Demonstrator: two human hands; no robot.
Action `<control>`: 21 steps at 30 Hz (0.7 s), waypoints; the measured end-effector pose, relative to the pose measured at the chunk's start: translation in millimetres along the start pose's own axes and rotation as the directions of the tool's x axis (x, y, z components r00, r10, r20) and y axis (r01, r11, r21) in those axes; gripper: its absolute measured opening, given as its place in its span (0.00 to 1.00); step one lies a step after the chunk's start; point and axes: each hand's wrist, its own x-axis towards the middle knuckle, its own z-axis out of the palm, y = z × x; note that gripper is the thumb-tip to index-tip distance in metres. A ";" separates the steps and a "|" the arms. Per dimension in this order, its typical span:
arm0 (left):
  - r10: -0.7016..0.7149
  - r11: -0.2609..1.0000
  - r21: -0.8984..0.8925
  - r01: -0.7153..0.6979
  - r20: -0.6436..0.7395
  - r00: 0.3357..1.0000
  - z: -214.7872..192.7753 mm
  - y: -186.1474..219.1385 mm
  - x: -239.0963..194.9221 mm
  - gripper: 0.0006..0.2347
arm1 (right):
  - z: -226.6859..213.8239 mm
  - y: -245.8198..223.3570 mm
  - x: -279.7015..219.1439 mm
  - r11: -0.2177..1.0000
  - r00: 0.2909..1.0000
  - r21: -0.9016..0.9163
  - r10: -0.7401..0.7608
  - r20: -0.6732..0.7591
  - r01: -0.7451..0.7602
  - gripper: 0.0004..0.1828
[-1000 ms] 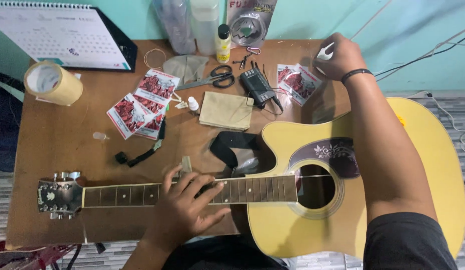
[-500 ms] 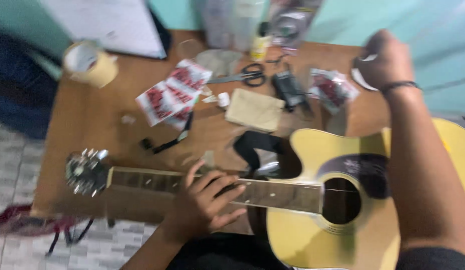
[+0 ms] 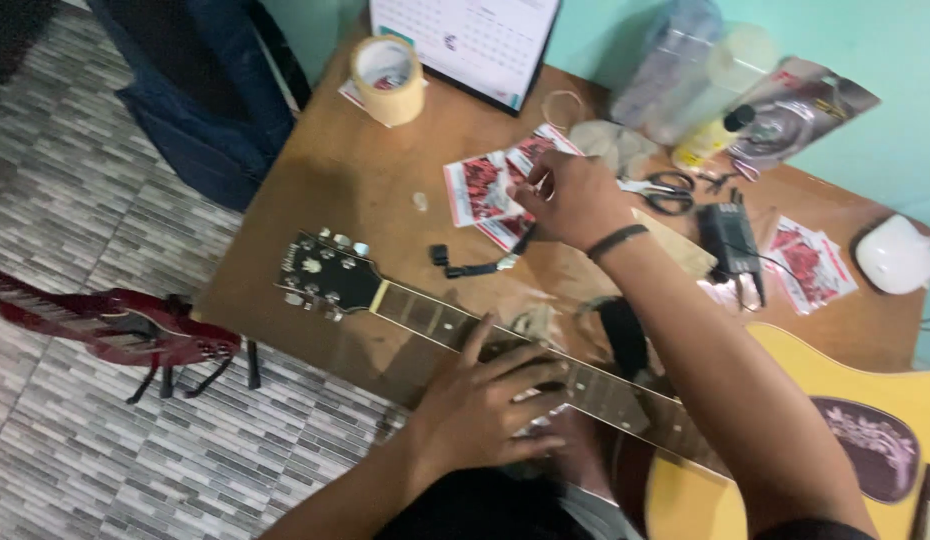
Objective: The person sits on the floor and changes the strings on an acoustic guitar. They remove old strings, open new string packages, and thread the new strings through the bridge and tuning pegs.
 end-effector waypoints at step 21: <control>-0.283 0.860 -0.484 0.162 -0.188 0.940 -56.8 -62.6 -19.3 0.10 | -58.2 -69.7 -8.5 0.937 0.969 0.282 0.152 0.196 -0.205 0.13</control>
